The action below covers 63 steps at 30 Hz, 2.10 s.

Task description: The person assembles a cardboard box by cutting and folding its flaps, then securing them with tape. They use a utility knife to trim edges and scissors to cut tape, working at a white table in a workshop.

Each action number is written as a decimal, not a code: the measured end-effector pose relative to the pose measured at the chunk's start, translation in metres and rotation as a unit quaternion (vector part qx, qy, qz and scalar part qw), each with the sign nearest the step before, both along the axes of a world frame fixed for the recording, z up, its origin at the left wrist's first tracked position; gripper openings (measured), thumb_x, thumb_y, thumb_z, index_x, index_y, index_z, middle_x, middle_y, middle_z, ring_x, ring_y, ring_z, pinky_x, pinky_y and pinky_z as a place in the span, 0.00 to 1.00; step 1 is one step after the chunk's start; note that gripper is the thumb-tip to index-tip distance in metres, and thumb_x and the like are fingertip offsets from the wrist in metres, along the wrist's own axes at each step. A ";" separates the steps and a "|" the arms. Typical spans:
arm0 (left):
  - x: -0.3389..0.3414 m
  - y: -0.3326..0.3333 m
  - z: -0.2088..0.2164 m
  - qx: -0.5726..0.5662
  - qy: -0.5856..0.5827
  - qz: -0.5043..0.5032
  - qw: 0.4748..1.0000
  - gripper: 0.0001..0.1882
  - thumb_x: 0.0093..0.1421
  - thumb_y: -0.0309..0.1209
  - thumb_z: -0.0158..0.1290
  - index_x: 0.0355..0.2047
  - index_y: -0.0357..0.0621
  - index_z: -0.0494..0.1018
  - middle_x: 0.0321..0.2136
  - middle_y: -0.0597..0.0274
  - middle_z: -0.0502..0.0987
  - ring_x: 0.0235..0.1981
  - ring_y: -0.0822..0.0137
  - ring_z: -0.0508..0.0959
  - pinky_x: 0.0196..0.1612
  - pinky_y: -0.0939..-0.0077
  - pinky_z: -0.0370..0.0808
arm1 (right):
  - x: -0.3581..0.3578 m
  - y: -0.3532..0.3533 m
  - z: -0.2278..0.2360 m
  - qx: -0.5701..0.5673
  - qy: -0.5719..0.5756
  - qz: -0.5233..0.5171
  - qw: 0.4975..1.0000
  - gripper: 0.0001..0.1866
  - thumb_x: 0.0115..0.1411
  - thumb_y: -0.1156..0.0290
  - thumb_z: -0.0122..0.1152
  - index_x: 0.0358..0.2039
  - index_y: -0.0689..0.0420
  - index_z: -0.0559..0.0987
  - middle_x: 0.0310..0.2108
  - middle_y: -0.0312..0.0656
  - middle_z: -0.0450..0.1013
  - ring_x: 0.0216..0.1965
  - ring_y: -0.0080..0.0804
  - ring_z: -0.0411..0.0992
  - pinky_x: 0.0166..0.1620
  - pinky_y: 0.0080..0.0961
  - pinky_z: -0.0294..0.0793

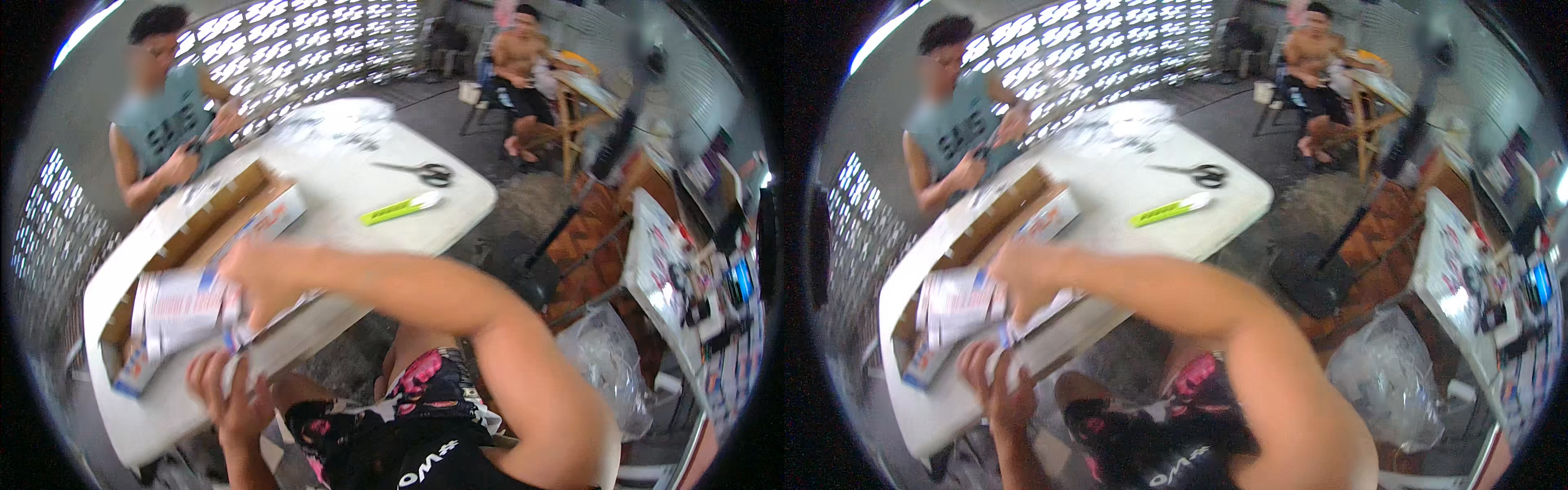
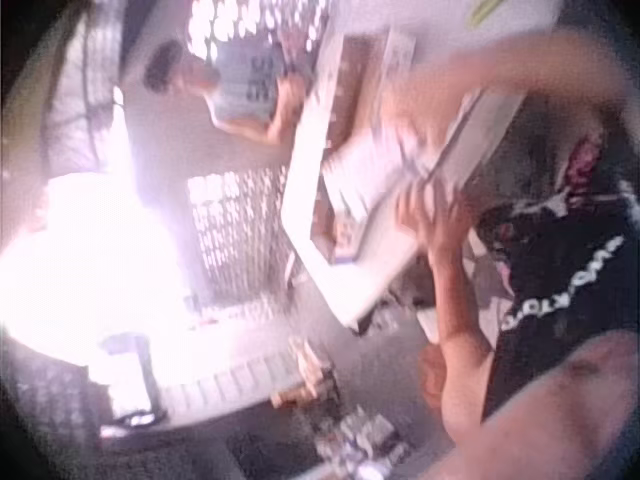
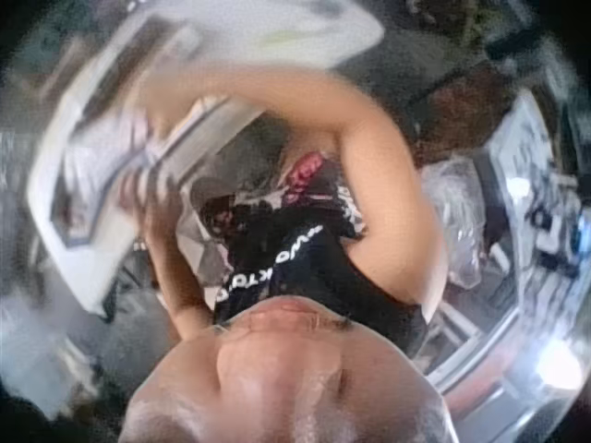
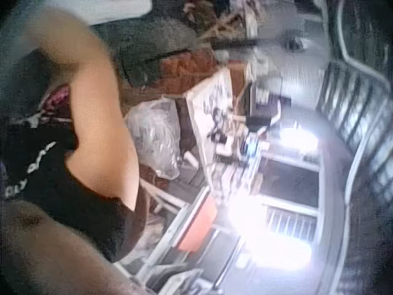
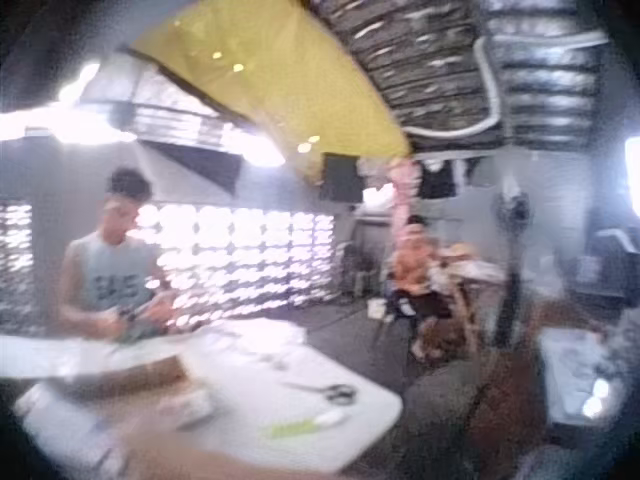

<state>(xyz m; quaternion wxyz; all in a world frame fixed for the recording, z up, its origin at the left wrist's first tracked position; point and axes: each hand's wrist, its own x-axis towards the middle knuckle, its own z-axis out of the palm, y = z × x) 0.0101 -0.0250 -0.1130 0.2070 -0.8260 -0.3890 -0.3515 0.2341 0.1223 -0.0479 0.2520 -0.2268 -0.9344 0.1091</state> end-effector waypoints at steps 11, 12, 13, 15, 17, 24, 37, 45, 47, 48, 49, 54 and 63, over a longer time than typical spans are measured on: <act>-0.087 0.033 -0.003 -0.285 0.102 0.140 0.943 0.51 0.46 0.56 0.67 0.63 0.35 0.64 0.58 0.42 0.70 0.61 0.41 0.67 0.64 0.49 0.63 | -0.080 -0.034 -0.070 0.115 -0.059 0.009 0.992 0.27 0.41 0.50 0.77 0.36 0.57 0.84 0.46 0.47 0.75 0.53 0.46 0.69 0.55 0.44 0.68; -0.087 0.037 -0.004 -0.292 0.107 0.145 0.939 0.51 0.46 0.55 0.67 0.64 0.36 0.63 0.59 0.43 0.70 0.62 0.41 0.67 0.64 0.49 0.62 | -0.074 -0.033 -0.066 0.130 -0.002 0.022 0.991 0.26 0.42 0.51 0.76 0.35 0.57 0.84 0.45 0.46 0.75 0.52 0.46 0.69 0.55 0.44 0.68; -0.096 0.037 -0.010 -0.287 0.116 0.167 0.936 0.49 0.49 0.55 0.66 0.63 0.36 0.64 0.58 0.42 0.70 0.60 0.40 0.67 0.63 0.48 0.63 | -0.062 -0.038 -0.066 0.143 0.058 0.024 0.988 0.25 0.43 0.51 0.76 0.35 0.57 0.83 0.44 0.46 0.76 0.52 0.46 0.70 0.54 0.44 0.68; -0.094 0.030 0.002 -0.253 0.152 0.118 0.948 0.38 0.68 0.59 0.45 0.66 0.42 0.65 0.57 0.40 0.75 0.56 0.39 0.74 0.57 0.45 0.73 | -0.004 -0.047 -0.068 0.150 0.126 -0.026 0.980 0.21 0.45 0.54 0.74 0.32 0.57 0.82 0.42 0.45 0.76 0.50 0.47 0.71 0.54 0.45 0.69; -0.108 0.025 0.016 -0.357 0.123 0.196 0.905 0.44 0.60 0.59 0.58 0.67 0.41 0.64 0.65 0.35 0.64 0.63 0.38 0.67 0.64 0.40 0.66 | 0.055 -0.048 -0.075 0.186 0.152 -0.105 0.965 0.16 0.48 0.59 0.72 0.29 0.57 0.79 0.40 0.47 0.76 0.48 0.49 0.71 0.53 0.46 0.70; -0.007 0.027 0.040 -0.235 0.124 0.072 0.961 0.40 0.63 0.56 0.57 0.67 0.42 0.65 0.65 0.36 0.65 0.63 0.36 0.67 0.66 0.40 0.64 | 0.343 -0.216 -0.084 0.191 0.076 -0.584 0.785 0.08 0.54 0.69 0.67 0.26 0.58 0.77 0.29 0.46 0.75 0.38 0.49 0.74 0.45 0.42 0.74; 0.060 0.137 -0.033 -0.158 0.304 -0.040 0.939 0.22 0.69 0.39 0.48 0.56 0.35 0.71 0.61 0.46 0.72 0.62 0.47 0.72 0.64 0.47 0.67 | 0.468 -0.417 -0.143 0.069 0.057 -0.836 0.541 0.10 0.55 0.65 0.65 0.25 0.59 0.78 0.28 0.52 0.78 0.32 0.57 0.77 0.36 0.50 0.76; 0.091 0.134 -0.035 -0.031 0.197 -0.177 0.964 0.19 0.69 0.39 0.52 0.49 0.33 0.74 0.46 0.41 0.77 0.47 0.42 0.79 0.52 0.43 0.76 | 0.384 -0.375 -0.239 -0.307 -0.074 -0.703 0.638 0.11 0.57 0.63 0.59 0.31 0.58 0.80 0.34 0.53 0.79 0.41 0.56 0.78 0.44 0.52 0.76; 0.098 0.126 -0.026 -0.016 0.147 -0.198 0.969 0.20 0.68 0.39 0.55 0.46 0.30 0.74 0.43 0.41 0.78 0.42 0.41 0.80 0.47 0.41 0.78 | 0.365 -0.357 -0.248 -0.386 -0.052 -0.664 0.638 0.12 0.58 0.61 0.61 0.35 0.57 0.81 0.35 0.52 0.80 0.42 0.55 0.78 0.44 0.51 0.77; 0.097 0.123 -0.024 -0.026 0.149 -0.185 0.971 0.21 0.68 0.41 0.54 0.46 0.31 0.74 0.42 0.41 0.77 0.42 0.41 0.79 0.46 0.41 0.77 | 0.356 -0.353 -0.248 -0.418 -0.038 -0.650 0.633 0.13 0.58 0.59 0.62 0.36 0.56 0.81 0.36 0.51 0.80 0.41 0.55 0.78 0.43 0.51 0.76; 0.096 0.121 -0.021 -0.036 0.153 -0.171 0.973 0.23 0.68 0.43 0.53 0.47 0.31 0.74 0.42 0.41 0.77 0.43 0.41 0.79 0.45 0.41 0.77 | 0.347 -0.349 -0.248 -0.454 -0.045 -0.631 0.627 0.14 0.58 0.58 0.63 0.37 0.56 0.81 0.36 0.51 0.80 0.41 0.54 0.78 0.43 0.50 0.76; 0.111 0.103 -0.003 -0.105 0.152 -0.081 0.979 0.26 0.68 0.49 0.50 0.46 0.33 0.74 0.44 0.41 0.76 0.48 0.42 0.76 0.48 0.42 0.74 | 0.327 -0.418 -0.267 -0.582 -0.130 -0.540 0.594 0.25 0.61 0.47 0.58 0.36 0.59 0.85 0.38 0.54 0.81 0.42 0.57 0.78 0.46 0.50 0.76; 0.132 0.122 0.037 -0.233 0.288 -0.109 0.923 0.19 0.64 0.44 0.55 0.44 0.39 0.75 0.41 0.46 0.76 0.44 0.45 0.76 0.48 0.49 0.74 | 0.327 -0.551 -0.057 -0.551 0.107 -0.771 0.302 0.18 0.61 0.50 0.62 0.36 0.51 0.86 0.31 0.46 0.82 0.34 0.39 0.81 0.40 0.38 0.79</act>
